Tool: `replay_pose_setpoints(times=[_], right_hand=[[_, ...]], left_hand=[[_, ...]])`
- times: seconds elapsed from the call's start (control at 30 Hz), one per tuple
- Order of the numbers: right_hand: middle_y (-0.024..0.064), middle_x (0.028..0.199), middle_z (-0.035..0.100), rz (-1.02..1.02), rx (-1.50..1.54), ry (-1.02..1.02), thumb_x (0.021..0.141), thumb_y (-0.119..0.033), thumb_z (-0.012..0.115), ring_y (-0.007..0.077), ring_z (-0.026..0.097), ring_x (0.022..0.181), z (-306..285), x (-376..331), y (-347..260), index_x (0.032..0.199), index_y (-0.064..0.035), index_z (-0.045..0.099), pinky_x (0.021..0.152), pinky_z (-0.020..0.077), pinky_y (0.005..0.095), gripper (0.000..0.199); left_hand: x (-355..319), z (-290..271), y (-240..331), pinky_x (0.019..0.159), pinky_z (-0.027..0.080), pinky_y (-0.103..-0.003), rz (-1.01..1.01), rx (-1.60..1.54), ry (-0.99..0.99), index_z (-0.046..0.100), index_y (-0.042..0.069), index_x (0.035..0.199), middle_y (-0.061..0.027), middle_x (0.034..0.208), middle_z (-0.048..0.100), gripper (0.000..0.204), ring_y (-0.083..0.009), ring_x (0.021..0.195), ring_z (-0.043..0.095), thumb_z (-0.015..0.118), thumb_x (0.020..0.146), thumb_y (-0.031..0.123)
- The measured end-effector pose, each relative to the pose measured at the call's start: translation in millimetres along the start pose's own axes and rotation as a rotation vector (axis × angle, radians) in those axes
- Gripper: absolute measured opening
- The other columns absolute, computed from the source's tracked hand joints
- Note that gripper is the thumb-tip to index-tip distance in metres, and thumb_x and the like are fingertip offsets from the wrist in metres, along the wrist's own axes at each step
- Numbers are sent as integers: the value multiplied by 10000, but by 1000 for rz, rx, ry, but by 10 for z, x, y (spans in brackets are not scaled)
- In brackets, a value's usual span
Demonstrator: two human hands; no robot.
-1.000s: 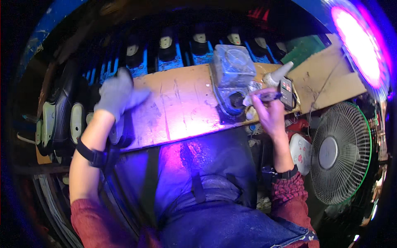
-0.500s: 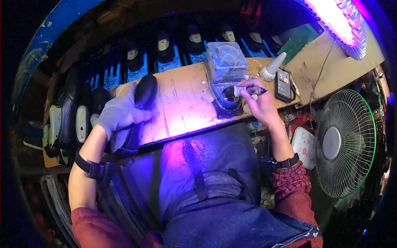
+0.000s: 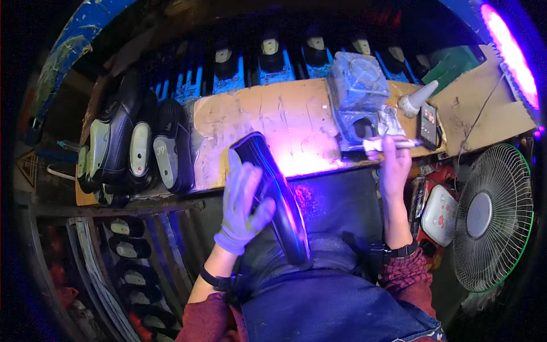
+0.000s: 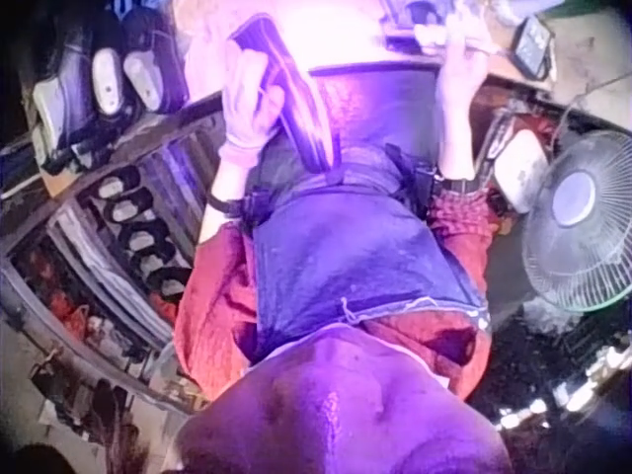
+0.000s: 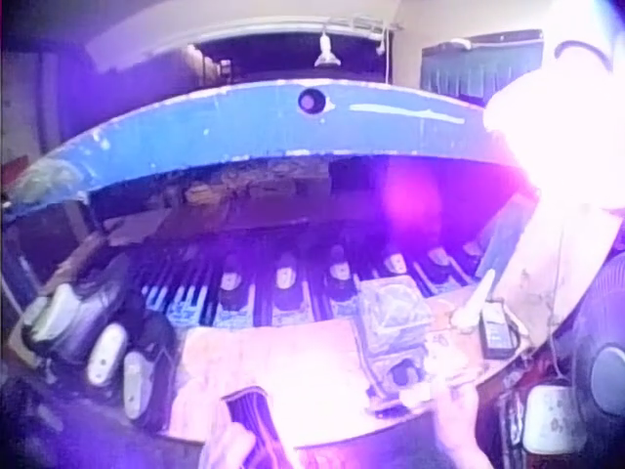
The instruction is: The camera wearer is applying a liquid substance, likely a finish or glue, to the exterior of several shoes using a handheld brush.
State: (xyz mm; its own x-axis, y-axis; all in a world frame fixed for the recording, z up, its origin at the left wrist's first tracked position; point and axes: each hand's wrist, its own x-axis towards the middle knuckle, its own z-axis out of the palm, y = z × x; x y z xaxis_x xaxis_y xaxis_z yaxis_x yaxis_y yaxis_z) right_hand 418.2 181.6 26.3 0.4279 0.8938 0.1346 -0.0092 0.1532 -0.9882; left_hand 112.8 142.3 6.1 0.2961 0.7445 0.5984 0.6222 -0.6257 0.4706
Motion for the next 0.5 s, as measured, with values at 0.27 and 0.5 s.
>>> replay_pose_setpoints(times=[0.27, 0.5], right_hand=[[50, 701, 598, 208, -17, -461, 895, -150, 583, 114, 587, 587, 1238, 3, -141, 878, -57, 492, 524, 456, 244, 131], [126, 668, 596, 58, -308, -493, 845, -282, 613, 172, 605, 611, 1325, -40, -111, 811, -23, 514, 573, 456, 336, 280]], left_hand=[[-407, 4, 71, 847, 397, -521, 54, 1, -49, 488, -21, 1195, -259, 1155, 499, 702, -439, 971, 513, 437, 849, 588], [-507, -56, 33, 896, 411, -489, 39, -40, -105, 559, 6, 1147, -193, 1210, 465, 713, -364, 1049, 489, 655, 686, 542]])
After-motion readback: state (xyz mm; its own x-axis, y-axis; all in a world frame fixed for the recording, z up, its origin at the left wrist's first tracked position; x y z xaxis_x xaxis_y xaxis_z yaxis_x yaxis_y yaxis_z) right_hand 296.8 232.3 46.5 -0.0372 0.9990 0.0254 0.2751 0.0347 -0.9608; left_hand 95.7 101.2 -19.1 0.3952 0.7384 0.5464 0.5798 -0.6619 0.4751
